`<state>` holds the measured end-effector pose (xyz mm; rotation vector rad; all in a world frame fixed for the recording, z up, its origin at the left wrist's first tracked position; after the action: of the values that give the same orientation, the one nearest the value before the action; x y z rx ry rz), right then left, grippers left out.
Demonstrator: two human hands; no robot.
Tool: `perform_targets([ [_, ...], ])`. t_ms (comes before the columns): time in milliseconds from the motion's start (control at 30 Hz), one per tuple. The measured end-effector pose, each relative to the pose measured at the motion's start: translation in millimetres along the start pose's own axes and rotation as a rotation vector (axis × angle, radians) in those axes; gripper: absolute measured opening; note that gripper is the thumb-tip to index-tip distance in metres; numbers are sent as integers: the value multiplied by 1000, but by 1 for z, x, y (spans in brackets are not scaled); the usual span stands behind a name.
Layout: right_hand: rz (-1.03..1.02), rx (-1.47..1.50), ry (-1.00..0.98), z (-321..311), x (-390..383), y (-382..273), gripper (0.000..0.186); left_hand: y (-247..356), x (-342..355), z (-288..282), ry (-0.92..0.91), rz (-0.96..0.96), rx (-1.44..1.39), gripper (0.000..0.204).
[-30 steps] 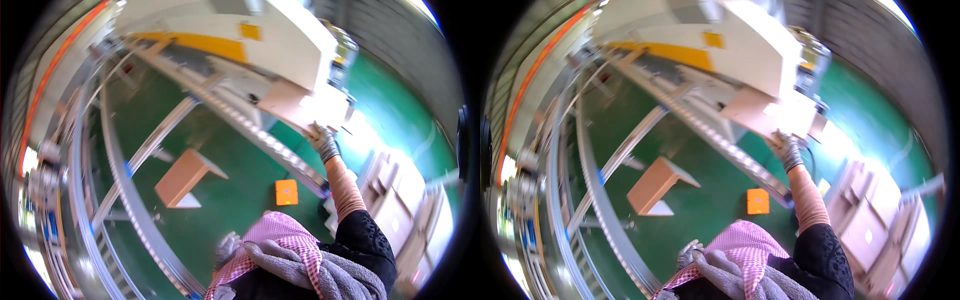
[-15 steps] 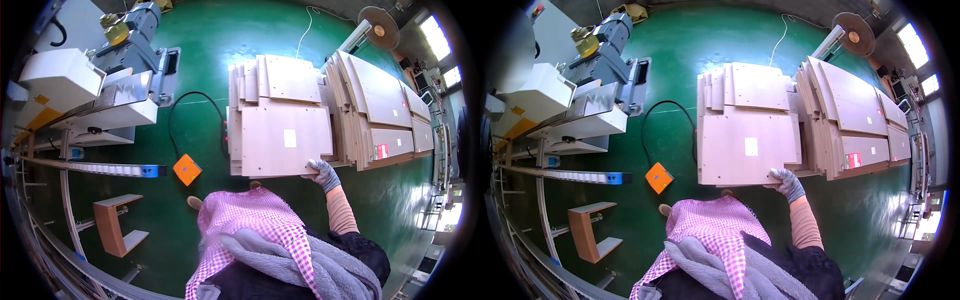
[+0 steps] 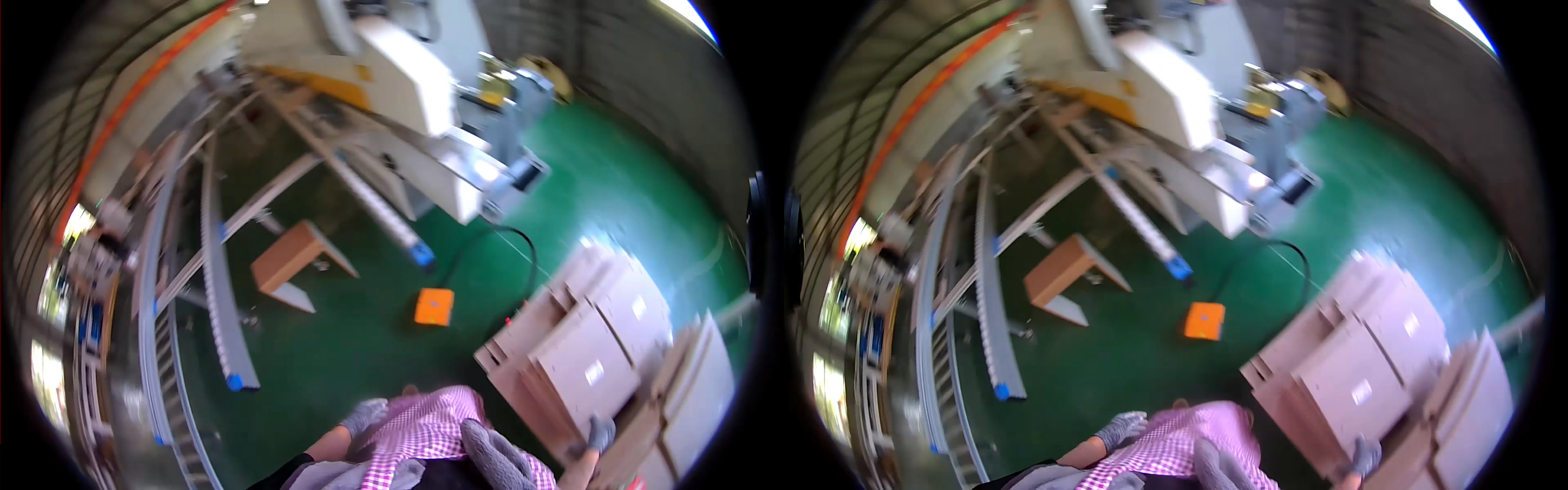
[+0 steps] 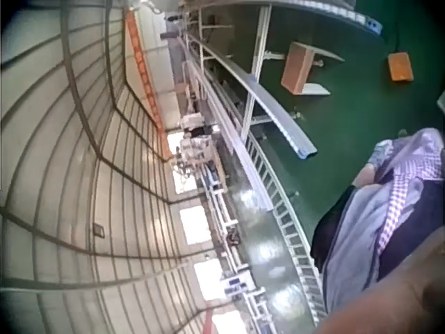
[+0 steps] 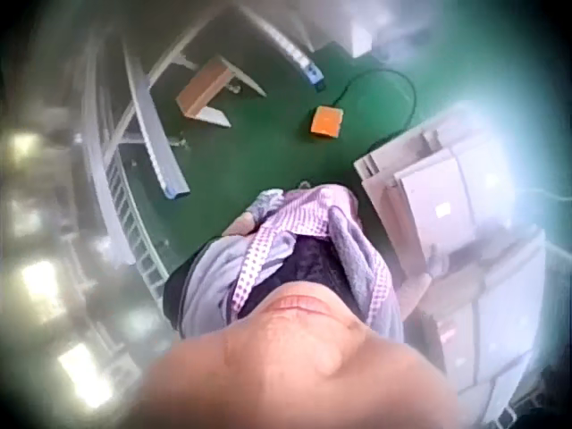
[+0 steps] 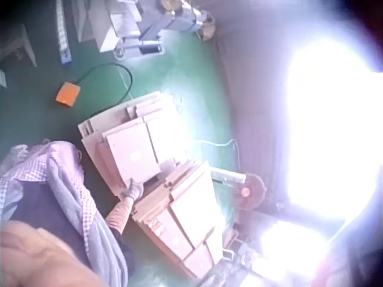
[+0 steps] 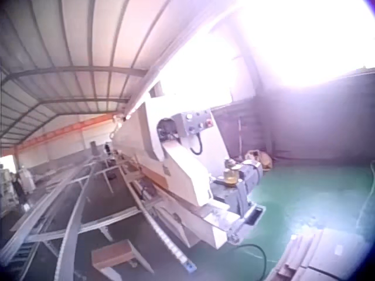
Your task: The person feeds wooden boards into an edge banding machine, retrieves the processed boards, and stacks them onto a pile.
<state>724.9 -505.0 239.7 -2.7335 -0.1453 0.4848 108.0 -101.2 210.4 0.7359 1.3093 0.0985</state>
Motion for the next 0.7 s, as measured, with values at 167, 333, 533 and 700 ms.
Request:
perform_targets([
  [167,-316,36,350,-29,51,-86,43,-62,-51,-48,142,282,450,35],
  [333,-675,614,-41,53,33,-320,42,-105,-64,-91,405,315,-118,37],
  [533,-949,879,-599,186,-87,-551,42,-127,-95,-146,597,513,-219,42],
  [700,-1325,420,-315,119,-286,-674,50,-98,-167,-202,719,344,-565,51],
])
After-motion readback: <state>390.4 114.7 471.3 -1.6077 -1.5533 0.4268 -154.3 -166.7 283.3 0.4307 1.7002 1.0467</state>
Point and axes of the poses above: each hand's wrist, its own x-axis towards the middle knuckle, its own z-axis out of the palm, y = z × x, the point moved 10 cm from there along x, towards the middle knuckle, and after that the axes turned 3 degrees about -y, right-handed, at the moved point
